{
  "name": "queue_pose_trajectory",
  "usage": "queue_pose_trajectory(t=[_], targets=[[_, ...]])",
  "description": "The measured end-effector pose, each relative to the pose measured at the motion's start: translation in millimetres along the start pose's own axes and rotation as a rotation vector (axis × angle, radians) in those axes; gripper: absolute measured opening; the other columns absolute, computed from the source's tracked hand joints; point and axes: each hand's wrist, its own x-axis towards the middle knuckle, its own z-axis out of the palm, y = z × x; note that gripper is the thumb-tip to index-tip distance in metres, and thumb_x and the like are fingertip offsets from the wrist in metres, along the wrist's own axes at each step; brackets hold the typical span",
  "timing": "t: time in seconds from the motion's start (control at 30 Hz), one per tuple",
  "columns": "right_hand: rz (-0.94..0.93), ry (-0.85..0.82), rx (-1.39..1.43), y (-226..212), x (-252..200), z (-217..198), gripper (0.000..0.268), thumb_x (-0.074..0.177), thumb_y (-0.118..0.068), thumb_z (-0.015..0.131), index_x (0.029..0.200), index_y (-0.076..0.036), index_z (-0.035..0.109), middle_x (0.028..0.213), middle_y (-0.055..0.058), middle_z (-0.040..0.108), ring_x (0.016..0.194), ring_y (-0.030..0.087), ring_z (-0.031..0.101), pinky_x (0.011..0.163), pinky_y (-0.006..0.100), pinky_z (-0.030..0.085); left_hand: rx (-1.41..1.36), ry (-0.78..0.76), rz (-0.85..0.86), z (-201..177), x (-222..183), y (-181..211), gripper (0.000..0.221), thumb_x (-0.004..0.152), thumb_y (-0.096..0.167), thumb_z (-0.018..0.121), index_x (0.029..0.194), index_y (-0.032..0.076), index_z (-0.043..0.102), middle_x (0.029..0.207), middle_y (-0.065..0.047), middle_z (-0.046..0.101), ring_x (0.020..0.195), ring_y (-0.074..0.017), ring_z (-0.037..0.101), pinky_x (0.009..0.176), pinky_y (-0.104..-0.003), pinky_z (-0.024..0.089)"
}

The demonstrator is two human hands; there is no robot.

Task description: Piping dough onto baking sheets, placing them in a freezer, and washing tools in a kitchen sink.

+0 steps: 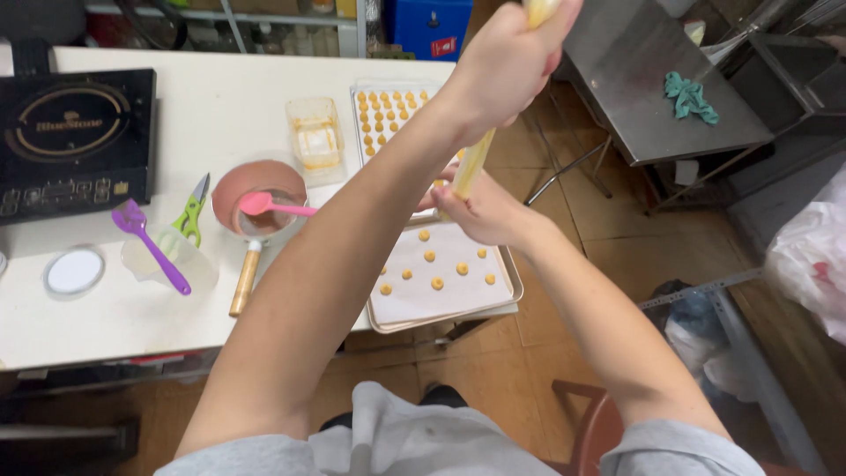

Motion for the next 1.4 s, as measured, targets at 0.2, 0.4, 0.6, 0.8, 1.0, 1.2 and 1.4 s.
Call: queue_pose_trajectory(t=[0.2,0.4,0.6,0.8,1.0,1.2,1.4], targets=[[0.184,-0.086,0.169,9.3,5.5,3.6,0.033,0.106,-0.014,0.041,0.127,-0.003,0.063,0.122,0.010,0.072,0.110,0.018,0.073,0.095,0.034,0.055,-0.069,0.023,-0.053,-15.0,6.9,-23.3,0.057,0.100,0.059,0.052,0.065,0.016,0.041,0.053,0.006,0.038,0.041,-0.0067,0.032,0.036,-0.028,0.024],[0.415,-0.112,0.001,59.3,-6.9,49.1,0.029,0.102,-0.020,0.056,0.121,-0.005,0.072,0.088,0.010,0.073,0.074,0.018,0.064,0.070,0.033,0.054,-0.027,0.174,-0.164,-30.6,-1.5,-76.8,0.058,0.096,0.062,0.050,0.062,0.015,0.051,0.050,0.007,0.045,0.041,-0.0083,0.043,0.035,-0.030,0.036],[0.496,0.329,0.504,154.9,-46.2,134.2,0.020,0.101,-0.017,0.058,0.114,-0.003,0.062,0.085,0.009,0.065,0.077,0.016,0.063,0.068,0.034,0.049,0.223,0.227,-0.057,-4.0,-29.6,-180.1,0.067,0.096,0.060,0.049,0.058,0.007,0.067,0.051,-0.008,0.066,0.049,-0.0221,0.065,0.050,-0.040,0.055],[0.371,0.594,0.766,236.0,-54.6,221.3,0.038,0.114,-0.028,0.038,0.083,-0.008,0.045,0.064,0.003,0.040,0.061,0.019,0.039,0.064,0.037,0.042,0.289,0.029,-0.089,23.5,-105.0,-261.7,0.028,0.087,0.034,0.058,0.082,0.010,0.070,0.070,-0.010,0.073,0.058,-0.0278,0.074,0.055,-0.046,0.059],[0.328,0.693,0.737,308.1,-64.8,272.4,0.054,0.119,-0.040,0.025,0.071,-0.014,0.028,0.058,0.001,0.026,0.055,0.019,0.028,0.059,0.037,0.036,0.195,0.211,0.027,54.1,-147.6,-355.0,0.023,0.094,0.026,0.056,0.081,0.007,0.059,0.065,-0.013,0.066,0.059,-0.0297,0.070,0.053,-0.049,0.052],[0.360,0.726,0.726,345.9,-75.3,293.7,0.057,0.119,-0.041,0.021,0.069,-0.015,0.025,0.050,-0.001,0.021,0.047,0.016,0.019,0.048,0.030,0.027,0.087,0.395,0.067,74.4,-147.5,-408.0,0.033,0.102,0.026,0.052,0.075,0.007,0.052,0.054,-0.010,0.055,0.049,-0.0251,0.062,0.046,-0.043,0.045],[0.385,0.732,0.681,352.5,-70.1,295.4,0.056,0.118,-0.041,0.019,0.068,-0.016,0.024,0.048,0.000,0.022,0.044,0.014,0.016,0.042,0.028,0.023,0.163,0.482,0.051,96.1,-136.8,-424.7,0.033,0.116,0.017,0.055,0.084,0.009,0.055,0.057,-0.004,0.052,0.052,-0.0194,0.061,0.045,-0.036,0.042]])
